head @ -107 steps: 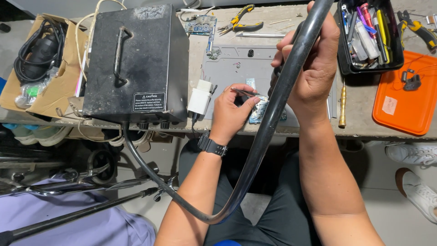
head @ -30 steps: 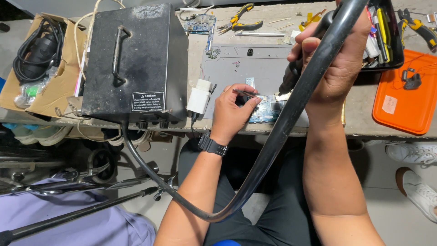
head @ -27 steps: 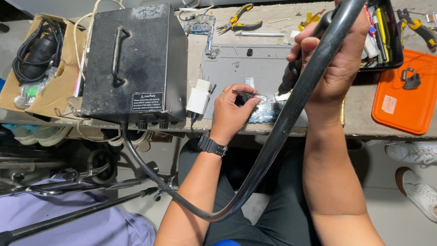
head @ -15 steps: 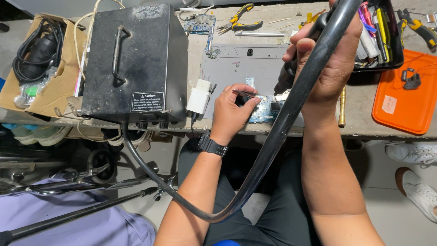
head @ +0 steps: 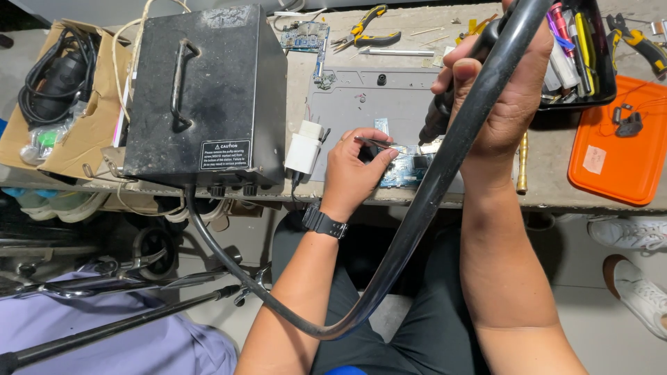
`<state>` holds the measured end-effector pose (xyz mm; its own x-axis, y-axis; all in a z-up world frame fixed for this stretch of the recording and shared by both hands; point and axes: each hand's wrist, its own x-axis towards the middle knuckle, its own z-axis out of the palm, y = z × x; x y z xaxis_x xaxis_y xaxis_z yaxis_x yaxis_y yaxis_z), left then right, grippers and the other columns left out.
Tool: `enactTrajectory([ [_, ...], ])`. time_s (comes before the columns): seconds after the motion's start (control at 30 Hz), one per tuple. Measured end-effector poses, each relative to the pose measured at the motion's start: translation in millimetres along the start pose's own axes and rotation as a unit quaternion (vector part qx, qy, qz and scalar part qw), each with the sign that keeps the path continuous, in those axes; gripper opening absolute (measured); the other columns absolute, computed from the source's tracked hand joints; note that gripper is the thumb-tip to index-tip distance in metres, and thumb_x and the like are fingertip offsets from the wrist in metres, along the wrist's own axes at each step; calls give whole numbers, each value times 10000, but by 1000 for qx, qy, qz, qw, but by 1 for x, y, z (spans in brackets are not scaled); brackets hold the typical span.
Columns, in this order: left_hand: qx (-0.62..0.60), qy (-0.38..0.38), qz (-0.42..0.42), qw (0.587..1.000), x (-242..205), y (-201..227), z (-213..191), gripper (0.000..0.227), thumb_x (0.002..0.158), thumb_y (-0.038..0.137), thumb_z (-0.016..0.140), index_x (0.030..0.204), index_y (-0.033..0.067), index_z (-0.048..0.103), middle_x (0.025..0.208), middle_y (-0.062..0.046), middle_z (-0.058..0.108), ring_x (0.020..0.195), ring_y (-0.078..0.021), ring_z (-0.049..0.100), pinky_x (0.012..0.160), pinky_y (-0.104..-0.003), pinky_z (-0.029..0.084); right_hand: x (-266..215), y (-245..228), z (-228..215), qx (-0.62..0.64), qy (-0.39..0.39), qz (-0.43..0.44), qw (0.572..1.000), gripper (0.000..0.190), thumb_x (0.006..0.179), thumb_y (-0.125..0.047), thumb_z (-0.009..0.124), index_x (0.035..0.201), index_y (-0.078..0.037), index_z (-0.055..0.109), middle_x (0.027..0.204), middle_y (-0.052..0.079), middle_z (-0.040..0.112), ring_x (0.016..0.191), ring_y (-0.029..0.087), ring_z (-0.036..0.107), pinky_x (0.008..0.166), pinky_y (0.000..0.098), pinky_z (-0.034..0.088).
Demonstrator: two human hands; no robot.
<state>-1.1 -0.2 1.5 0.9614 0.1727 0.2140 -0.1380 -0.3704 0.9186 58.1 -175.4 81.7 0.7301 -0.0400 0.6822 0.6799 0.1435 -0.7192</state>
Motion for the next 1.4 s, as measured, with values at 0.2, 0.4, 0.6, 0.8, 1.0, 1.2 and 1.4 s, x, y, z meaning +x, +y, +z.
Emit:
enactTrajectory([
  [0.2, -5, 0, -5, 1000, 0, 1, 0, 202, 890, 210, 876, 1058, 243, 770, 1081, 44, 775, 933, -106, 766, 921, -280, 609, 1, 0, -1, -5, -6, -5, 1000, 561, 1253, -387, 635, 1681, -148, 362, 1159, 253, 624, 829, 278, 638, 809, 377, 618],
  [0.4, -22, 5, 1, 1000, -1, 4, -3, 189, 903, 216, 876, 1057, 229, 767, 1084, 56, 794, 979, -112, 771, 947, -290, 611, -2, 17, -9, 14, 14, 8, 1000, 643, 1236, -386, 708, 1726, -209, 333, 1159, 276, 654, 806, 304, 652, 783, 407, 641],
  [0.6, -118, 25, -16, 993, 1, 0, -7, 184, 930, 218, 860, 1065, 179, 741, 1008, 31, 808, 937, -102, 732, 879, -263, 604, 18, -30, 34, 29, 24, -68, 997, 406, 1195, -343, 666, 1370, -46, 452, 1128, 196, 614, 765, 256, 636, 676, 362, 563],
  [0.8, -135, 54, -70, 987, 0, -8, 0, 169, 852, 214, 866, 996, 208, 777, 880, 83, 736, 770, -45, 581, 737, -223, 510, 42, -82, 79, -159, -104, -107, 976, 369, 1179, 41, 674, 1488, -37, 486, 1202, 164, 764, 999, 248, 741, 918, 367, 625],
  [1.0, -23, 109, 6, 994, 12, -57, 33, 299, 801, 324, 889, 881, 128, 678, 795, -6, 603, 752, -169, 541, 715, -368, 478, 68, -118, 144, -195, -333, -317, 867, 290, 1215, 34, 610, 1500, 19, 661, 1401, 269, 639, 1291, 452, 635, 1133, 542, 472],
  [1.2, -118, 107, -30, 987, 24, -63, 49, 284, 769, 271, 847, 796, 160, 588, 723, 7, 564, 768, -94, 512, 685, -375, 408, 43, -124, 210, -222, -403, -473, 752, 247, 1173, -44, 602, 1330, -186, 729, 1276, 126, 724, 1178, 340, 687, 1101, 551, 489],
  [1.4, -226, 73, -59, 970, 22, -62, 55, 294, 837, 240, 883, 1077, 266, 714, 926, 129, 733, 737, 20, 497, 631, -193, 424, -3, -93, 284, -210, -511, -523, 649, 479, 951, -78, 671, 1394, -260, 667, 1350, 104, 635, 1289, 353, 612, 1176, 566, 462],
])
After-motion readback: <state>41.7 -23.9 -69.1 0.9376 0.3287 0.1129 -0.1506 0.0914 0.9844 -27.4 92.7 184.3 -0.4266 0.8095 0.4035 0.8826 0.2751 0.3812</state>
